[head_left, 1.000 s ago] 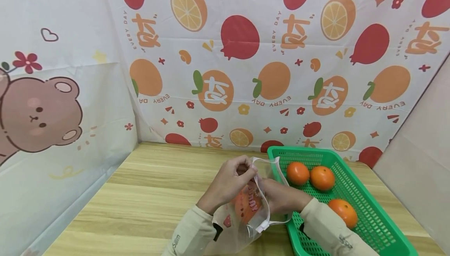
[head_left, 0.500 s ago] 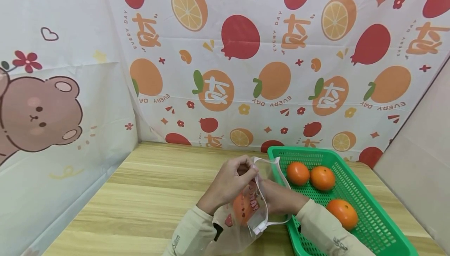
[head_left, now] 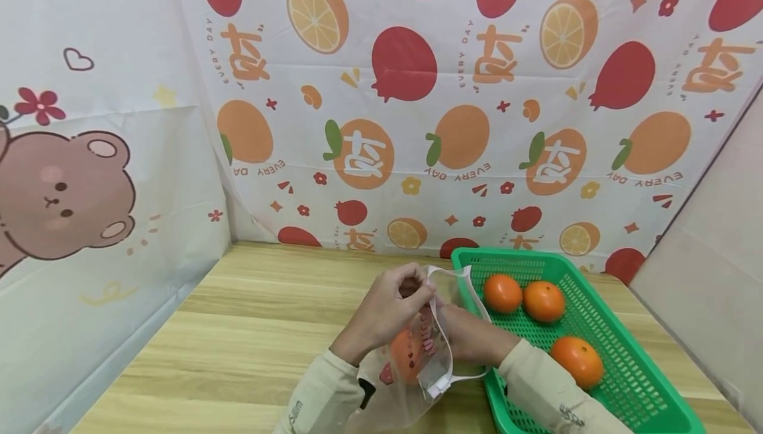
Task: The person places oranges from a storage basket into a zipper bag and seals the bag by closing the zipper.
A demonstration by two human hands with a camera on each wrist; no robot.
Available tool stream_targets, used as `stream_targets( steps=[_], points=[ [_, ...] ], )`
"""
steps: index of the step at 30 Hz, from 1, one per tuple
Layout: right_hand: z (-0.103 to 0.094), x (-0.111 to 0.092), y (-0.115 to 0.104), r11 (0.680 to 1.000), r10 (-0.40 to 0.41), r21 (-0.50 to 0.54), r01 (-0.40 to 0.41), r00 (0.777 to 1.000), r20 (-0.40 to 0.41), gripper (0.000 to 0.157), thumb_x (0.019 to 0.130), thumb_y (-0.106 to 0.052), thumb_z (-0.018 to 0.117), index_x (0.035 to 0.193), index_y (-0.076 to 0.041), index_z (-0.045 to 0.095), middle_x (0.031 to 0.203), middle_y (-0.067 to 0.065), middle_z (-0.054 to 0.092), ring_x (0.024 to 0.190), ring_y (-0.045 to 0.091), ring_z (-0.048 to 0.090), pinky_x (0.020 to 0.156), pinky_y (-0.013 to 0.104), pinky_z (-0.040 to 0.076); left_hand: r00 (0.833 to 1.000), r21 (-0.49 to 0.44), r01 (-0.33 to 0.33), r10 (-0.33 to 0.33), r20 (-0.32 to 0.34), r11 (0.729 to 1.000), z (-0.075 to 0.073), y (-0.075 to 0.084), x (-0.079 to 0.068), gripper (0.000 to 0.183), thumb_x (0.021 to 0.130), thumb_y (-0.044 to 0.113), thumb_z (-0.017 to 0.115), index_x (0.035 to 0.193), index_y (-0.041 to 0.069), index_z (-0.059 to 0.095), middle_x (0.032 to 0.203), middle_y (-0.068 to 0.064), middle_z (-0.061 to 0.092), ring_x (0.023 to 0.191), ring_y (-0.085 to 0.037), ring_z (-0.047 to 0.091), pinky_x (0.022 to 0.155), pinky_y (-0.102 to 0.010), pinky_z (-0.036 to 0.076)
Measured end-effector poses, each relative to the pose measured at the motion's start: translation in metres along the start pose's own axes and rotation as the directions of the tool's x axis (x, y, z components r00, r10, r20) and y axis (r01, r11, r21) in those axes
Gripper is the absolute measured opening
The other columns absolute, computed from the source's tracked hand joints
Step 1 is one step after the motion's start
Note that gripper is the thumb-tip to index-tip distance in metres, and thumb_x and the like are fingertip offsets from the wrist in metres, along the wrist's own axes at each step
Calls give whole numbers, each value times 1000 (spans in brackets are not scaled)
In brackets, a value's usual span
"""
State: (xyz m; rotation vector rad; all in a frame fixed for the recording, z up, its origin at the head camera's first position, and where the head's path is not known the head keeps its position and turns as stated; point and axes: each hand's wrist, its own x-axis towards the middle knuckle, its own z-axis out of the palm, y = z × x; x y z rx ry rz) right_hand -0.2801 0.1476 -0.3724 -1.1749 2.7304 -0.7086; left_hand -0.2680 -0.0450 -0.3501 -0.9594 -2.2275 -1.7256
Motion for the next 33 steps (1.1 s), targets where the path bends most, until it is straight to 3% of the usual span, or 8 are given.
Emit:
stream_targets(
  steps=[2,6,9,14,19,23,27,33],
  points=[
    [-1,0,2,999,-42,5,42,999,-15,66,84,-9,79,140,-1,45,112,0,69,90,3,59,86,25,54,1000,-9,3,-3,4,1000,-1,-1,0,16,100,14,62,87,6,62,81,-2,67,73,-17,63,65,-22,50],
    [-9,-4,2,995,-94,32,96,994,-60,24,87,-4,75,109,-9,65,88,-10,68,78,0,59,72,23,55,1000,-21,5,-5,9,1000,-1,-2,-1,16,100,14,61,87,6,62,83,-3,69,74,-17,64,65,-23,51],
    [-21,-10,0,992,-99,71,108,989,-111,12,91,-2,71,96,-12,70,86,-11,68,78,2,62,72,25,57,1000,-22,7,-7,10,1000,-2,-3,-1,16,101,14,61,87,6,61,84,-3,71,74,-18,66,65,-24,51],
    [-45,-24,1,974,-102,175,147,966,-239,11,96,-8,69,105,-11,74,95,-3,73,81,12,68,75,30,59,1000,-52,15,-14,22,999,-2,-3,-1,14,101,11,60,88,5,61,83,-5,72,75,-20,69,65,-25,54],
    [-66,-39,11,962,-40,226,150,903,-429,9,97,-7,66,96,-12,72,85,6,70,70,22,66,65,31,57,999,-118,19,-14,39,993,-1,-3,1,14,101,5,59,87,2,59,84,-9,74,75,-22,71,70,-33,60],
    [-76,-46,25,994,59,109,1,841,-538,5,98,-13,67,96,-14,71,85,-1,69,71,16,63,65,28,54,999,-131,16,-12,38,991,0,-4,1,14,100,6,59,87,0,59,84,-11,74,77,-28,71,71,-36,61],
    [-82,-48,44,992,115,23,-124,813,-571,12,98,-15,68,109,-9,69,96,0,68,84,17,62,74,29,56,999,-131,20,-15,38,991,-1,-4,1,15,101,6,60,87,0,59,84,-11,74,78,-35,71,71,-36,61],
    [-87,-54,71,978,149,-24,-206,781,-606,37,97,-7,68,132,0,58,125,19,61,109,36,59,89,55,54,999,-120,25,-20,41,992,-1,-3,3,15,101,4,59,86,2,59,83,-7,74,74,-23,71,69,-34,60]
  ],
)
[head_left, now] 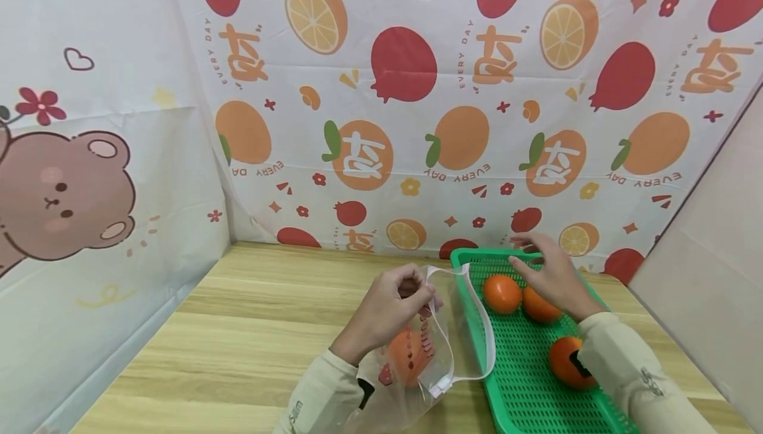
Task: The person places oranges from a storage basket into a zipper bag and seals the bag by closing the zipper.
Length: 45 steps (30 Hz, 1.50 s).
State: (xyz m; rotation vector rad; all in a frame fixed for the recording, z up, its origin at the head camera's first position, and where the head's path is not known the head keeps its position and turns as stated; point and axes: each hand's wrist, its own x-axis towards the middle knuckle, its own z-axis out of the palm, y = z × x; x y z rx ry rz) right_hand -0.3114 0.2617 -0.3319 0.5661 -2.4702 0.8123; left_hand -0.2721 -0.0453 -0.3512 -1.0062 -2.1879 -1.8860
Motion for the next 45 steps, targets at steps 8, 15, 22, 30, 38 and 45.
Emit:
stream_targets(
  steps=[8,15,22,30,38,45],
  points=[
    [-2,0,22,961,179,-226,-161,982,64,72,89,-16,77,148,4,41,144,34,39,128,54,39,99,75,36,1000,-2,-7,7,2,1000,0,1,-2,15,101,5,59,86,1,58,83,-9,73,74,-26,70,69,-33,60],
    [3,-2,37,913,298,-333,-237,943,146,91,80,-12,83,152,1,30,151,40,23,129,66,27,96,80,32,1000,8,-10,10,1,1000,-1,-1,-3,16,101,6,60,86,1,58,84,-11,74,75,-29,71,69,-34,60],
    [8,-7,51,894,381,-372,-252,863,333,98,74,-1,80,155,5,23,152,44,14,131,72,18,95,81,30,1000,5,-17,17,3,1000,0,1,-3,16,101,6,59,85,2,58,83,-9,73,75,-28,71,69,-34,60],
    [11,-15,67,874,439,-408,-264,790,429,92,78,-6,83,151,8,30,146,45,26,123,68,36,98,76,35,1000,10,-16,16,7,1000,1,4,-4,15,101,5,59,86,2,58,83,-8,73,72,-18,70,69,-35,60],
    [10,-17,71,865,453,-430,-258,771,448,81,81,-11,83,147,8,40,139,41,36,113,55,49,95,70,42,1000,-5,-13,13,7,1000,2,6,-3,15,101,4,59,85,4,57,82,-5,74,72,-19,70,68,-35,60],
    [11,-16,73,863,463,-426,-271,762,453,75,81,-10,82,145,3,45,130,37,43,100,46,53,91,69,45,1000,9,-16,16,4,1000,3,5,-4,16,101,4,59,85,3,57,82,-6,74,71,-18,70,69,-35,60]
  ],
)
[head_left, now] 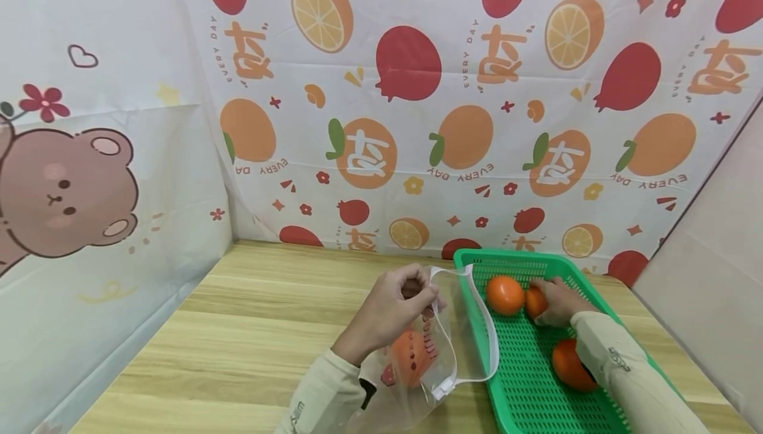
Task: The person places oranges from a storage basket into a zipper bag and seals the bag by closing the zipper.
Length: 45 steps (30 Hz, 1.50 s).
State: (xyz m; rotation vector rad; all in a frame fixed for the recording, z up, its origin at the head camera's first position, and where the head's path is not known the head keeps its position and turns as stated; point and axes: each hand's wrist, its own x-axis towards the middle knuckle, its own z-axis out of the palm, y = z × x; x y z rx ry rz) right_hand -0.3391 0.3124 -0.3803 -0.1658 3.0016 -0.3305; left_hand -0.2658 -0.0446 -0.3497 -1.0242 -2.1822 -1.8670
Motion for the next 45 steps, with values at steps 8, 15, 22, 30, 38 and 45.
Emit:
stream_targets(
  steps=[8,15,22,30,38,45],
  points=[
    [4,1,2,1000,29,9,-29,999,27,67,83,-15,82,142,-4,51,121,31,49,96,42,52,89,70,46,1000,8,-4,4,6,1000,0,-3,0,16,101,7,60,87,1,58,83,-10,74,73,-22,70,69,-35,60],
    [3,0,8,999,-9,32,10,1000,-17,69,81,-17,79,140,3,49,116,30,51,96,41,49,83,61,48,1000,10,8,-8,7,1000,0,-3,1,14,101,6,59,88,1,59,85,-10,74,75,-22,70,71,-36,60],
    [-7,-8,4,997,29,71,-18,988,-154,74,83,-26,78,142,4,45,111,33,46,87,37,52,70,49,50,1000,14,14,-14,5,1000,-2,-4,1,15,101,7,59,88,2,58,85,-9,74,75,-20,70,71,-34,60],
    [-31,-21,-20,993,-23,102,66,927,-373,75,91,-43,73,146,-2,42,116,33,46,90,42,54,64,46,52,1000,-3,15,-15,10,1000,-4,-5,2,15,101,7,59,88,0,59,86,-11,75,76,-19,71,71,-33,60],
    [-49,-43,-59,933,-112,240,267,852,-512,69,94,-46,70,147,-9,43,125,20,56,104,36,55,75,42,51,1000,-1,8,-8,8,1000,-5,-4,2,15,101,7,60,88,1,58,86,-11,75,76,-20,71,71,-33,60],
    [-47,-59,-89,802,-179,428,417,851,-494,61,95,-34,73,147,-19,45,132,12,53,115,29,52,90,47,49,1000,0,10,-10,6,1000,-2,-3,0,14,101,6,59,88,1,58,86,-12,74,76,-22,71,71,-32,60]
  ],
)
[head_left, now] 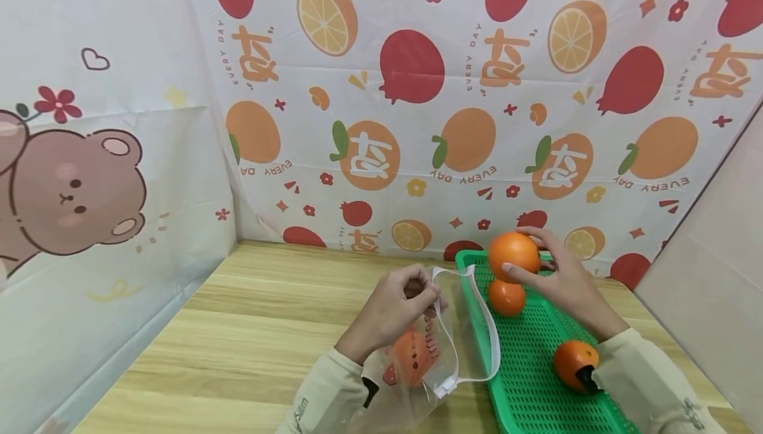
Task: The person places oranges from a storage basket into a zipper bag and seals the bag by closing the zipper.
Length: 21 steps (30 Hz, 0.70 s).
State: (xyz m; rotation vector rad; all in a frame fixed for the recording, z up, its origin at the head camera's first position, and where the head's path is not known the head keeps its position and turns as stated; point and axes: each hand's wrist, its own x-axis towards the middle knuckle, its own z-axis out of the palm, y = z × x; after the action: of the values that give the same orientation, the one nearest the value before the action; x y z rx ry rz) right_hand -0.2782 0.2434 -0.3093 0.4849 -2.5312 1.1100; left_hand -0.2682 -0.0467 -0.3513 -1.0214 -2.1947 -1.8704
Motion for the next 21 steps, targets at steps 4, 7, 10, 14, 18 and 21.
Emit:
stream_targets(
  steps=[4,7,10,14,18,21],
  points=[
    [6,-7,-12,996,-29,85,25,999,41,61,93,-27,76,146,-23,47,134,7,53,116,27,52,91,45,51,1000,-9,-2,2,2,1000,0,0,0,14,101,5,59,88,0,58,86,-12,74,76,-25,71,71,-33,60],
    [10,-12,-16,989,-50,146,38,996,80,63,91,-22,78,146,-24,47,136,7,50,113,30,59,88,39,57,1000,-17,-2,2,6,1000,1,0,0,13,101,5,59,89,0,58,86,-12,74,76,-26,71,72,-34,61],
    [13,-16,-18,975,-81,217,53,989,126,65,89,-17,80,145,-23,46,137,10,47,112,36,63,84,36,60,1000,-12,-5,5,8,1000,1,0,0,14,101,6,59,89,1,58,85,-11,74,76,-27,71,72,-34,61],
    [17,-20,-21,956,-141,280,91,976,165,66,87,-10,80,144,-21,47,134,12,47,111,39,64,82,38,60,1000,0,-9,9,2,1000,1,0,1,13,101,6,59,88,2,58,84,-9,73,75,-27,71,71,-33,61],
    [20,-24,-22,949,-192,288,133,963,189,68,85,-8,81,143,-19,48,136,9,51,112,34,64,84,38,60,1000,6,-5,5,1,1000,1,1,1,13,101,7,59,89,3,59,84,-6,73,74,-24,70,71,-32,60],
    [23,-26,-22,949,-229,268,168,950,214,69,84,-9,83,144,-20,49,140,5,53,113,28,63,88,40,58,1000,21,-2,3,-4,1000,0,1,0,14,101,8,59,89,4,59,84,-6,72,74,-23,69,71,-33,60]
  ],
)
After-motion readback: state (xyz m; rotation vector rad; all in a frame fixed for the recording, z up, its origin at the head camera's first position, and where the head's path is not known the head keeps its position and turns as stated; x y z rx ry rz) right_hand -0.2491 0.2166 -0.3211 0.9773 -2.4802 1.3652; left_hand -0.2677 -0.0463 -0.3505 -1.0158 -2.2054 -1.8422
